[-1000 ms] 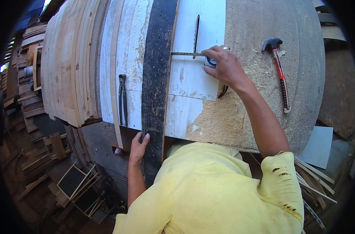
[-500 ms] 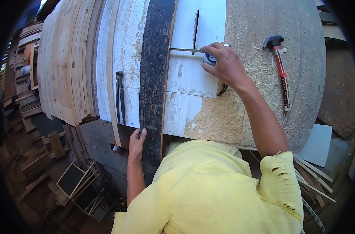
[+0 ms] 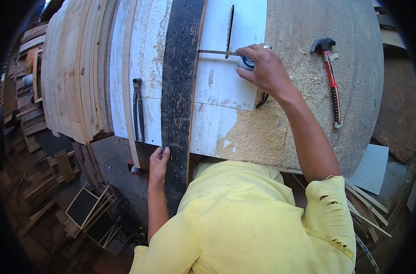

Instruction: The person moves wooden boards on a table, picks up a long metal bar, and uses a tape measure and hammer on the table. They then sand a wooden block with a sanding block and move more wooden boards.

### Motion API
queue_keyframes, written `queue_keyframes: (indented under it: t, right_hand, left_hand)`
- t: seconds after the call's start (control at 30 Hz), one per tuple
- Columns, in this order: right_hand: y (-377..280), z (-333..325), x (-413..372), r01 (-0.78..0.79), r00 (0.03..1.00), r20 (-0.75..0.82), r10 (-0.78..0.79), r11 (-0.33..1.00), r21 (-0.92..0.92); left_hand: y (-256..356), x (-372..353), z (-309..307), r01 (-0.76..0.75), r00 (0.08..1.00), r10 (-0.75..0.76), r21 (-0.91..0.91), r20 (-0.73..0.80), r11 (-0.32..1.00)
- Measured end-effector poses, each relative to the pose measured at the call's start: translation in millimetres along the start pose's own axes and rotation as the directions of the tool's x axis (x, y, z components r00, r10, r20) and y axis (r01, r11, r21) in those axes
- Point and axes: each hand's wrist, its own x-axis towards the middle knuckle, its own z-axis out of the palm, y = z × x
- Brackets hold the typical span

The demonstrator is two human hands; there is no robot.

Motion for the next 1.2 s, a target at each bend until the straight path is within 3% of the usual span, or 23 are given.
queue_keyframes:
  t: [1.2]
  right_hand:
    - [-0.6,-0.3,-0.2,-0.006,1.0,0.009,0.006,1.0,-0.016]
  left_hand:
    - [-8.5,2.1,-1.0,-0.014,1.0,0.015,-0.017,0.009,1.0]
